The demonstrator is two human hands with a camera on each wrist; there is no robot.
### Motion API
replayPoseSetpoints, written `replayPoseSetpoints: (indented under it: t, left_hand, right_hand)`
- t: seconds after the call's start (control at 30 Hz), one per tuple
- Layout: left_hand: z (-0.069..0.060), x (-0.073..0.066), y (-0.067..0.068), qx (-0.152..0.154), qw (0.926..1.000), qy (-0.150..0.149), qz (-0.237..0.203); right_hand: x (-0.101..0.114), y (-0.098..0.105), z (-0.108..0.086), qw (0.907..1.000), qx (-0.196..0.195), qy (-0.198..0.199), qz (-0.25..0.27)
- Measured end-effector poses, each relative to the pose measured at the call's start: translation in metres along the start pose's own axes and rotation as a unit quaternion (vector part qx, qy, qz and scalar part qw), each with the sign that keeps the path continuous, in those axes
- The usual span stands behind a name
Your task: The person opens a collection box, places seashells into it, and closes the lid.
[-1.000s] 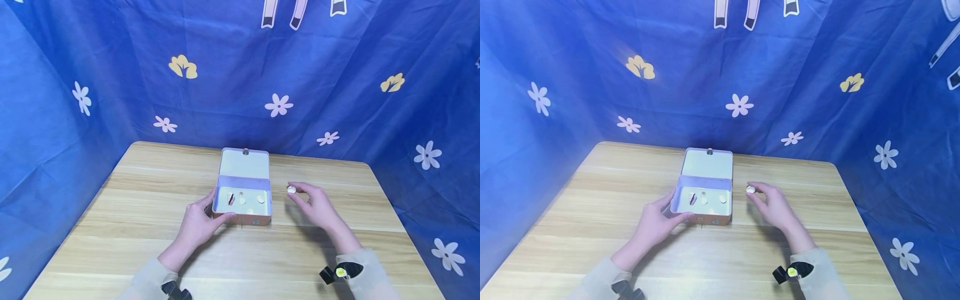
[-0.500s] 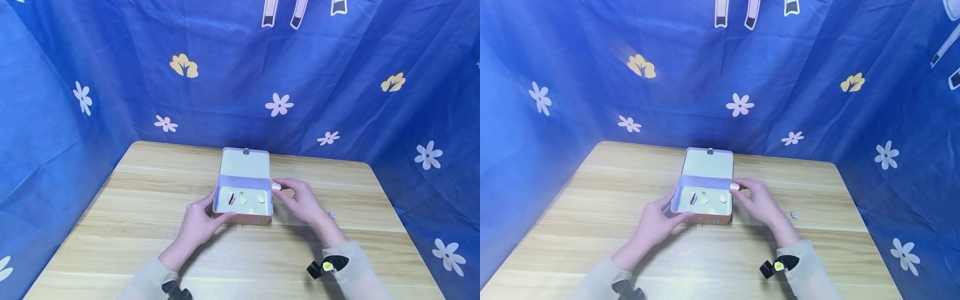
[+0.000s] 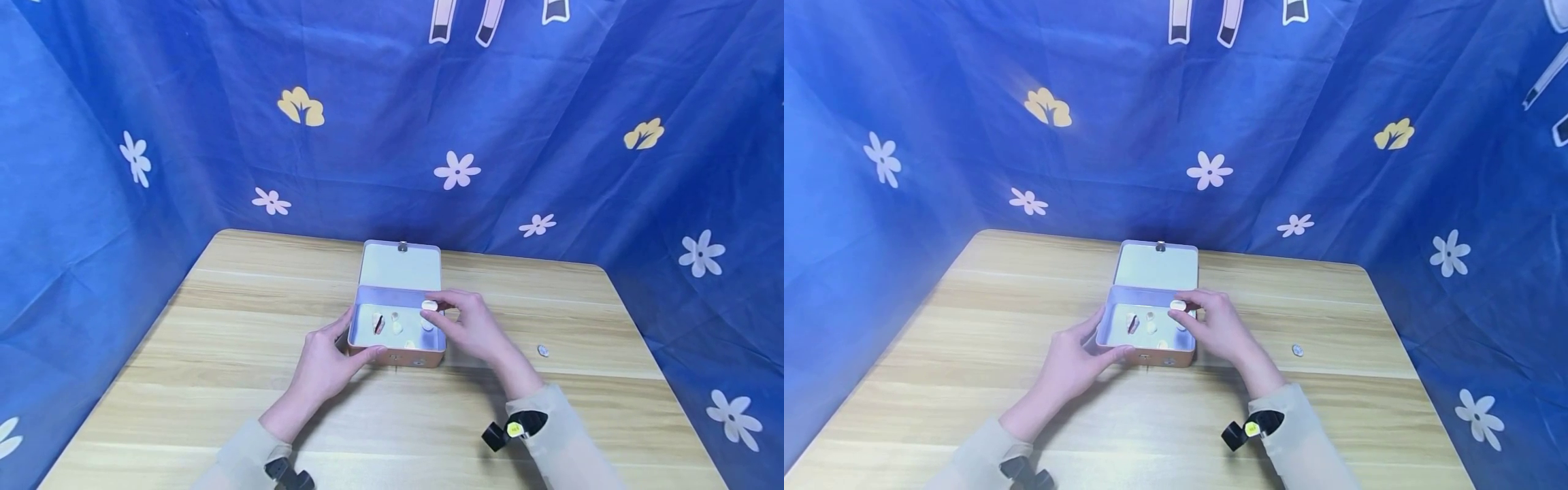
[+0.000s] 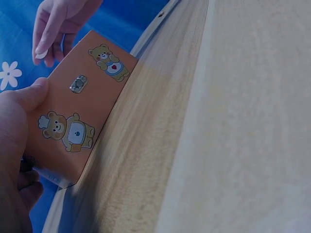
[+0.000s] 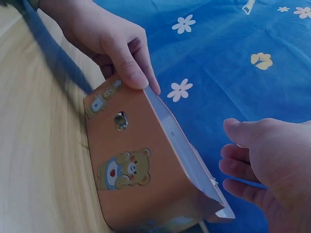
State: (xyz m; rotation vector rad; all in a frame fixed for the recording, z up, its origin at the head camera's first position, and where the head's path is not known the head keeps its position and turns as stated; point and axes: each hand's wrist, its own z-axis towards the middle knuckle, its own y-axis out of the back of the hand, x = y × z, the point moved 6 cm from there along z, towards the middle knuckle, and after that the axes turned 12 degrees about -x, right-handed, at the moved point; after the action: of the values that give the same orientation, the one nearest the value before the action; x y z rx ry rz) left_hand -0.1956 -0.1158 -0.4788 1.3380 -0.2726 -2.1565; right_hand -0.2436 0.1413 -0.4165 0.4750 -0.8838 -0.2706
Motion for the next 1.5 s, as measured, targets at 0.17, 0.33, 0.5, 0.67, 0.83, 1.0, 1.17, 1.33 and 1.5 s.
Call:
replayPoseSetpoints:
  t: [0.17, 0.33, 0.5, 0.67, 0.83, 1.0, 1.17, 1.33, 1.5]
  left_hand:
    - [0.0, 0.0, 0.0, 0.0, 1.0, -0.002, -0.002]
    - [0.0, 0.001, 0.001, -0.002, 1.0, -0.005, 0.004]
    - [-0.001, 0.002, 0.001, -0.006, 1.0, -0.004, 0.003]
    - [-0.001, 0.002, 0.001, -0.011, 0.9999, -0.007, 0.007]
    - [-0.002, 0.002, 0.002, -0.01, 0.9999, -0.003, 0.008]
    - [-0.002, 0.002, 0.002, -0.008, 0.9999, -0.003, 0.011]
    - [-0.002, 0.002, 0.002, -0.008, 0.9999, -0.002, 0.011]
    - [-0.002, -0.001, 0.002, -0.01, 0.9999, -0.008, 0.005]
    - [-0.001, -0.001, 0.001, -0.01, 0.9999, -0.009, -0.001]
  right_hand:
    - [0.001, -0.011, 0.002, 1.0, 0.004, -0.001, 0.008]
    - [0.001, -0.022, 0.004, 0.9998, 0.016, -0.008, 0.005]
    - [0.003, -0.032, 0.005, 0.9995, 0.031, -0.005, 0.001]
    - [0.004, -0.041, 0.007, 0.9991, 0.043, 0.003, -0.003]
    - [0.003, -0.048, 0.008, 0.9983, 0.059, -0.007, -0.001]
    - [0.002, -0.055, 0.009, 0.9975, 0.07, -0.009, 0.003]
    - [-0.002, -0.06, 0.008, 0.9966, 0.08, -0.02, 0.003]
    - [-0.005, -0.064, 0.007, 0.9961, 0.082, -0.031, 0.004]
    - [-0.006, -0.065, 0.007, 0.9958, 0.085, -0.035, -0.006]
